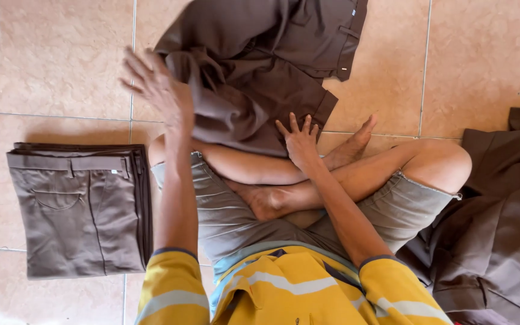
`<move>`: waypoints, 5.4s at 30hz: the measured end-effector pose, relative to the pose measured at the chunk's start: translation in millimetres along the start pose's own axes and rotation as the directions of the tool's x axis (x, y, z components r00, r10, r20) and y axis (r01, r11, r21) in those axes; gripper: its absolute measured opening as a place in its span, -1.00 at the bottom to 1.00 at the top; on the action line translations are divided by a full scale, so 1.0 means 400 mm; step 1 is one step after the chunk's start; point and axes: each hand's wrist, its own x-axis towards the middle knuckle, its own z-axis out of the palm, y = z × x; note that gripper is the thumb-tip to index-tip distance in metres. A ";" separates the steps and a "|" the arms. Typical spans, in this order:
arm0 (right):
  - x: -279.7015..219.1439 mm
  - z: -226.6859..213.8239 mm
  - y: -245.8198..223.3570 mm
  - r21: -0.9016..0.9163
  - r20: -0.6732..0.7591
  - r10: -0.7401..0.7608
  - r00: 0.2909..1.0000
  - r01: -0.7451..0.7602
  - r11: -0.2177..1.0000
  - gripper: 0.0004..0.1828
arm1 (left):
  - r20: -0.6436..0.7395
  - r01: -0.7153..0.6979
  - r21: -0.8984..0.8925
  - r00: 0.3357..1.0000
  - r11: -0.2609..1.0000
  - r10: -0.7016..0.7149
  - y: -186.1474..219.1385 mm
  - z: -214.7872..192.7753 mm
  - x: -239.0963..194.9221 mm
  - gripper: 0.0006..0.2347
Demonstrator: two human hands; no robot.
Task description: The person sits cross-legged on a tiled floor and folds multiple pairs of brown trousers by hand. They smooth out the fabric, fold the legs, and fold the trousers into neat rectangles, stacking them to the side.
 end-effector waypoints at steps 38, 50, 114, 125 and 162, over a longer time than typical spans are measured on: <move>0.276 0.189 0.419 0.823 -0.104 0.668 0.737 -0.314 0.474 -0.11 | 0.752 -0.437 -0.172 0.520 0.883 0.404 0.153 0.234 -0.342 -0.33; -0.006 -0.239 0.169 0.927 -0.369 0.466 0.804 0.356 0.121 -0.89 | 0.569 -0.203 -0.472 0.674 0.858 0.472 0.118 0.342 -0.362 -0.48; -0.190 -0.428 0.099 0.842 -0.534 0.130 0.835 0.512 0.173 -0.62 | 0.180 0.023 -0.978 0.603 0.209 0.777 0.495 -0.191 -0.108 -0.83; -0.189 -0.438 0.060 0.773 -0.609 0.345 0.714 0.438 0.459 -0.76 | 0.323 0.321 -0.924 0.361 0.209 0.875 0.426 -0.223 -0.101 -0.81; 0.013 -0.350 0.486 -0.423 -0.583 0.081 0.809 -0.387 0.819 -0.64 | 0.182 0.396 -0.878 0.796 0.269 -0.578 0.020 0.057 0.014 -0.59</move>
